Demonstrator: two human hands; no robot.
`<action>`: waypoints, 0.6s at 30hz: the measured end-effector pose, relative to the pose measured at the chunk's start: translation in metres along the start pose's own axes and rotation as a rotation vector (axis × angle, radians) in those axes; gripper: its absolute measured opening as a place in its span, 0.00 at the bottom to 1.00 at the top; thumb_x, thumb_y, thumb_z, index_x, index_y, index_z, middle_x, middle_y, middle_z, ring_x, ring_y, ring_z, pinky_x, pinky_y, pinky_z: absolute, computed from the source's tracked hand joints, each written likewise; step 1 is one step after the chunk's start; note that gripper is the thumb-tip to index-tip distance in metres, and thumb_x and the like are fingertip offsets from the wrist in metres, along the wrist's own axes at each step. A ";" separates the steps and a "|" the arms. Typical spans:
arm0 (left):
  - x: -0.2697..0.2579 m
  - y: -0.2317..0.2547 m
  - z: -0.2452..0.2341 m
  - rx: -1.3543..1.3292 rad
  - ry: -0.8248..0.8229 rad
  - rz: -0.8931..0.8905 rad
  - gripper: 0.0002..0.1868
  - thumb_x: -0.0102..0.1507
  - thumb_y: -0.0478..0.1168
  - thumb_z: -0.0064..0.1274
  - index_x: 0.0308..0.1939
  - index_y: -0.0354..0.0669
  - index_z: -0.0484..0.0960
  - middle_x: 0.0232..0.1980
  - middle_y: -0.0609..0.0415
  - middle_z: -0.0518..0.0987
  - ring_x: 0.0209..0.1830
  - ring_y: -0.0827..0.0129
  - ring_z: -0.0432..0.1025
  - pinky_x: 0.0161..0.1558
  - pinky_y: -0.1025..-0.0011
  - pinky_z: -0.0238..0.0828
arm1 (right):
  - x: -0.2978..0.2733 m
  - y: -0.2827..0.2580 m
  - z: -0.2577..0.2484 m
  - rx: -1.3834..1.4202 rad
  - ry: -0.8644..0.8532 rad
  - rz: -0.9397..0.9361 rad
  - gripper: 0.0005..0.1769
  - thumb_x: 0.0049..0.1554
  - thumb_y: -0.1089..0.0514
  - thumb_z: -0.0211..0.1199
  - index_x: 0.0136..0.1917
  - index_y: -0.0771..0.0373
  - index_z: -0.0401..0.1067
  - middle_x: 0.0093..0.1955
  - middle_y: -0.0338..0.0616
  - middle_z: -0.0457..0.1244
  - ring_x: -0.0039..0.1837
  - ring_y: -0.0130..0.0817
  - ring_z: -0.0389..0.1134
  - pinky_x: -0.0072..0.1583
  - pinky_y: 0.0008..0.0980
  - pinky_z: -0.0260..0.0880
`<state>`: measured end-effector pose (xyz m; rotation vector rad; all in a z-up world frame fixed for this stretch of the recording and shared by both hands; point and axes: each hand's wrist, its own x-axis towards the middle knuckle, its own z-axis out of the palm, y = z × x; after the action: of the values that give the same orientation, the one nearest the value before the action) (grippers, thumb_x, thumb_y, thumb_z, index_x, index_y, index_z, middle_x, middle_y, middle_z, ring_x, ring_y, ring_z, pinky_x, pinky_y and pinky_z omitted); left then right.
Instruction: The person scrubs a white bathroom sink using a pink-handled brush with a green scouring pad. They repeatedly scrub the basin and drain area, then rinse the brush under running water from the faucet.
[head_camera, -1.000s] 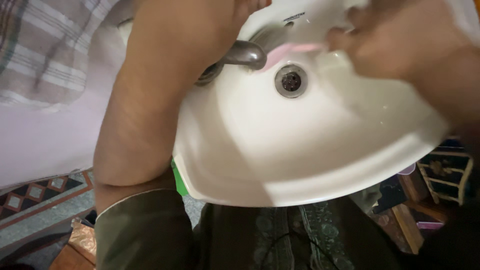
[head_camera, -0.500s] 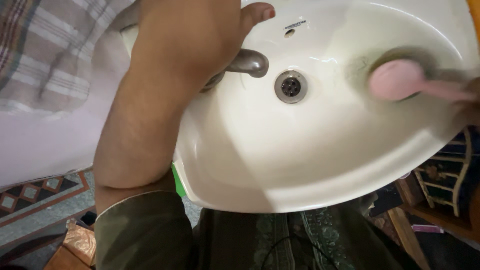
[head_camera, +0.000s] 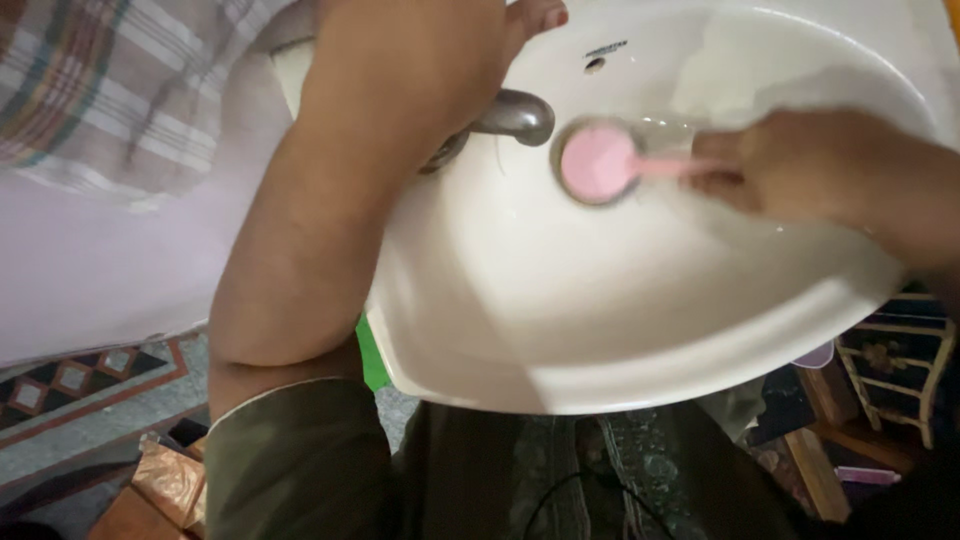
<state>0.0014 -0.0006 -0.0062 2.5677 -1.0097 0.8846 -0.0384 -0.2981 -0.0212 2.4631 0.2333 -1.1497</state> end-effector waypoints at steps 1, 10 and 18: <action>0.002 0.000 -0.001 0.001 -0.041 -0.062 0.18 0.67 0.55 0.62 0.37 0.43 0.86 0.24 0.52 0.79 0.18 0.59 0.72 0.22 0.61 0.66 | 0.004 0.003 0.008 0.106 -0.072 -0.040 0.25 0.65 0.35 0.44 0.72 0.36 0.64 0.32 0.42 0.66 0.29 0.30 0.61 0.39 0.34 0.73; 0.008 0.000 -0.006 0.007 -0.131 -0.119 0.26 0.69 0.60 0.62 0.36 0.39 0.85 0.22 0.50 0.77 0.17 0.56 0.72 0.23 0.59 0.67 | 0.031 0.019 0.020 -0.028 0.072 -0.042 0.27 0.64 0.34 0.42 0.70 0.43 0.65 0.34 0.38 0.67 0.31 0.30 0.64 0.40 0.34 0.77; 0.004 0.002 0.001 -0.088 -0.127 -0.156 0.20 0.68 0.57 0.62 0.39 0.43 0.87 0.25 0.49 0.80 0.19 0.55 0.73 0.24 0.59 0.68 | 0.051 -0.010 0.002 -0.114 0.292 -0.273 0.27 0.62 0.28 0.46 0.58 0.42 0.74 0.36 0.39 0.70 0.38 0.36 0.71 0.45 0.41 0.74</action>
<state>0.0034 -0.0044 -0.0049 2.6121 -0.8463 0.6299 -0.0092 -0.2912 -0.0641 2.5439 0.7186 -0.8419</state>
